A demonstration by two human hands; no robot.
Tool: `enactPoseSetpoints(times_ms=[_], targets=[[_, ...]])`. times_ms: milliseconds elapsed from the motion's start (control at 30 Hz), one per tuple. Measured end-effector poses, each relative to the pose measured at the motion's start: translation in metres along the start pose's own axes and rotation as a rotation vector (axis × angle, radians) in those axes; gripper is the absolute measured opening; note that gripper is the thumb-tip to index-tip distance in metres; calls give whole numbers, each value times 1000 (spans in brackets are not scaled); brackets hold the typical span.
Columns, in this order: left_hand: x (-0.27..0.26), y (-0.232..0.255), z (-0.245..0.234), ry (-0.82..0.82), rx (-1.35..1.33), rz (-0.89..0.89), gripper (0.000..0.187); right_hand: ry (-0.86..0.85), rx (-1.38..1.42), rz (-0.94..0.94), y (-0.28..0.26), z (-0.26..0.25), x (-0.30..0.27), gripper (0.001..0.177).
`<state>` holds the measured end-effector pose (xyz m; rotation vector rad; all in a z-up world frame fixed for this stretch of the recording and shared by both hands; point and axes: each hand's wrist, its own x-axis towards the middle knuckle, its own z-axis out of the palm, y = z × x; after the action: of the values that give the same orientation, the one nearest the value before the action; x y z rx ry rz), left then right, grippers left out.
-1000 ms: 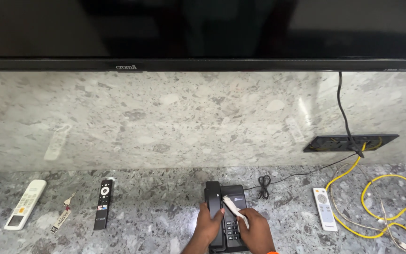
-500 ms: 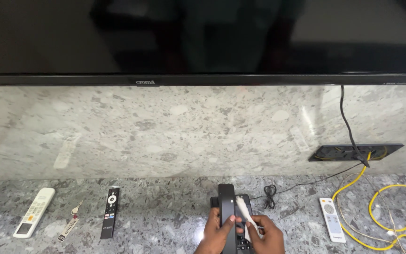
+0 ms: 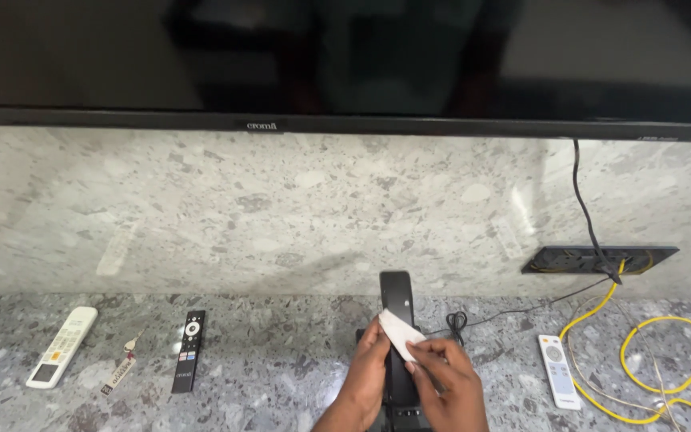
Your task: The person wipes a white remote control with a cloth, then cleans the marble wall beside a mounted TV, and finally wipes a black telephone handset. The person uses a cloth to clean each item sequentially.
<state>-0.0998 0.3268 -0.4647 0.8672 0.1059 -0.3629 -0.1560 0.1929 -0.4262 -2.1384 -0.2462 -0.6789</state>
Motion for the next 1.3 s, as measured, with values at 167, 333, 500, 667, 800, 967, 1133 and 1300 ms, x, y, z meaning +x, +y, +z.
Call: enactPoseSetpoints(times_ms=[167, 333, 500, 667, 800, 967, 1133, 1300], targets=[[-12, 24, 16, -54, -25, -57, 42, -30, -85, 13, -18, -2, 8, 35], [-10, 11, 14, -51, -13, 10, 43, 7, -123, 11, -33, -3, 29, 29], [-19, 27, 33, -77, -21, -32, 53, 24, -189, -76, -42, -6, 72, 26], [-14, 27, 34, -88, -14, -43, 52, 14, -180, -61, -43, -4, 88, 25], [-12, 33, 35, -53, 62, -49, 50, -23, -206, -93, -42, -5, 82, 24], [-1, 29, 27, -6, 98, 3, 46, -72, -142, -136, -42, -5, 50, 25], [-8, 49, 35, -44, -35, -62, 57, -114, -104, -97, -38, -4, 35, 25], [6, 47, 36, -36, -29, -11, 61, -32, -150, -185, -39, -3, 55, 23]])
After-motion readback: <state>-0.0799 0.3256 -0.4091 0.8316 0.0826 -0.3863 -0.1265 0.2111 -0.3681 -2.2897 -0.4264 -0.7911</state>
